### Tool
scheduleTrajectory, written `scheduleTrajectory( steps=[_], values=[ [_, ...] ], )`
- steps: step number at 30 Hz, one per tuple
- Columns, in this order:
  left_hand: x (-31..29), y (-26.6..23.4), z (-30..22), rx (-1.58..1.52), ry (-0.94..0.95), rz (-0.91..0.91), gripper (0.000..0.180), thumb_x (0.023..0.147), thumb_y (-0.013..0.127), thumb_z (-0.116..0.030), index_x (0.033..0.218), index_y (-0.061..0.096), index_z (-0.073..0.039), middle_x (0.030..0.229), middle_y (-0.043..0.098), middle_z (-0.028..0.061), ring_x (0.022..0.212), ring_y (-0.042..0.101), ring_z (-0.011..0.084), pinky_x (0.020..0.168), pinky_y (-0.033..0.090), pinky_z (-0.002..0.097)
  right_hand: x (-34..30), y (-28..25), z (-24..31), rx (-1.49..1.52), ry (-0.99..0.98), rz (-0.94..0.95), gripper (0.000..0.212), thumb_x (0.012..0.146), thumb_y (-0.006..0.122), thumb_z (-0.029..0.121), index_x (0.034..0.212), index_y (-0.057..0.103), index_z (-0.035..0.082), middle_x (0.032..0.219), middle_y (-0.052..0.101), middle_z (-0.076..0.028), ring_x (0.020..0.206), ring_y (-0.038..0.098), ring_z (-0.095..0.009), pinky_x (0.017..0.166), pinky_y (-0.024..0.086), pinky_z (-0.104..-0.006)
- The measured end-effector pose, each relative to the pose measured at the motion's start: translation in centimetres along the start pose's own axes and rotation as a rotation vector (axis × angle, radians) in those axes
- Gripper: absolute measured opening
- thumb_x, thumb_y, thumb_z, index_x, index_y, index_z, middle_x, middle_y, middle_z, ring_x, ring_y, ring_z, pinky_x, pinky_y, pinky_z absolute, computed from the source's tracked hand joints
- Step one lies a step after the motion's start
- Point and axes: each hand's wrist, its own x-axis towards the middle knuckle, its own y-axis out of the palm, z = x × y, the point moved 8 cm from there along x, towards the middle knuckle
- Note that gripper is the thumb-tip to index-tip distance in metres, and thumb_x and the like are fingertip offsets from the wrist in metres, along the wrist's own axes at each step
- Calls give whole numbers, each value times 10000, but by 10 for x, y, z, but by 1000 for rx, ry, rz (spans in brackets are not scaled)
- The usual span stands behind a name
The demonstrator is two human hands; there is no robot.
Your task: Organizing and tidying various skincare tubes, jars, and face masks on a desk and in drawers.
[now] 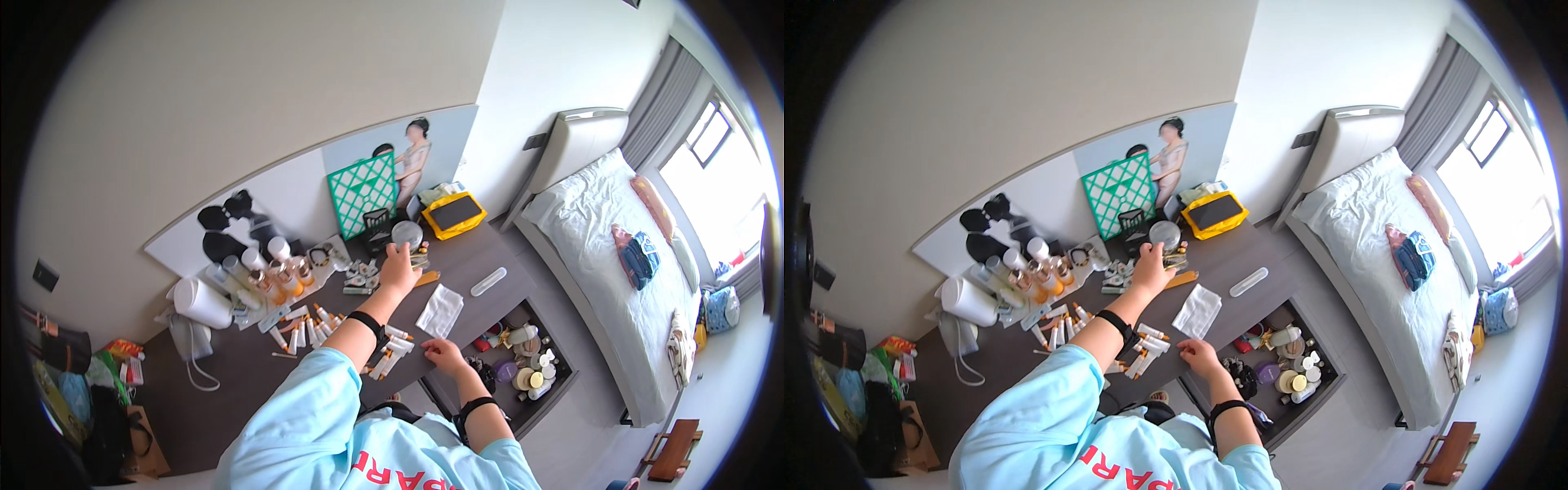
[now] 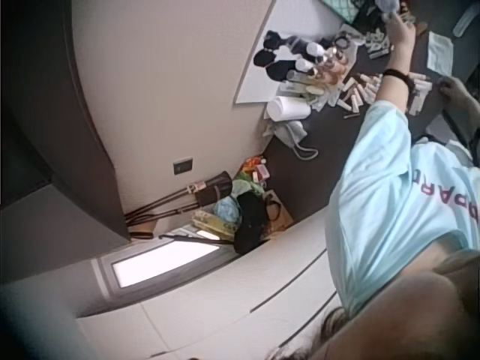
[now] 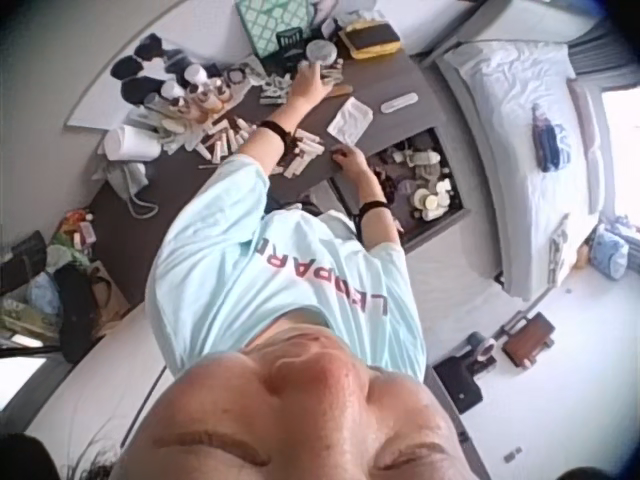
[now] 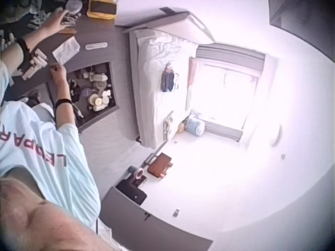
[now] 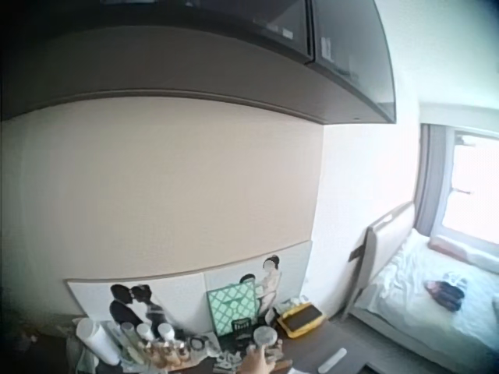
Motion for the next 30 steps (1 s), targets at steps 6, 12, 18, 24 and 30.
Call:
scheduleTrajectory(
  steps=[6,12,18,24,30],
  values=[
    [59,38,-1,247,-225,282,861,658,743,-264,1335,261,-40,1361,246,264,933,591,347,771,503,379,-7,-9,6,-47,-43,-57,248,723,607,65,970,634,81,788,584,-65,771,563,-197,718,462,-304],
    [90,52,31,299,-394,314,977,645,771,-228,1377,155,-26,1400,197,249,1008,578,316,789,511,359,-4,-5,12,-80,-129,15,244,737,604,76,980,626,90,802,580,-72,801,562,-217,754,462,-317],
    [94,57,29,370,-411,324,935,590,786,-311,1292,271,31,1146,495,197,953,586,293,789,506,352,-10,-19,14,-54,-60,7,250,744,606,69,990,644,99,840,608,-80,814,575,-217,751,471,-313],
    [79,44,8,269,-357,245,793,531,805,-310,1101,361,15,1117,482,196,922,589,298,771,508,353,-8,-14,16,-72,-101,29,251,753,612,64,1002,637,83,818,596,-70,773,560,-195,724,460,-298],
    [54,19,-14,201,-262,189,773,524,799,-298,1068,348,17,1099,467,216,922,572,348,767,501,384,-10,-12,14,-29,-64,8,263,728,613,65,990,643,79,806,611,-73,776,580,-208,729,470,-305]
  ],
)
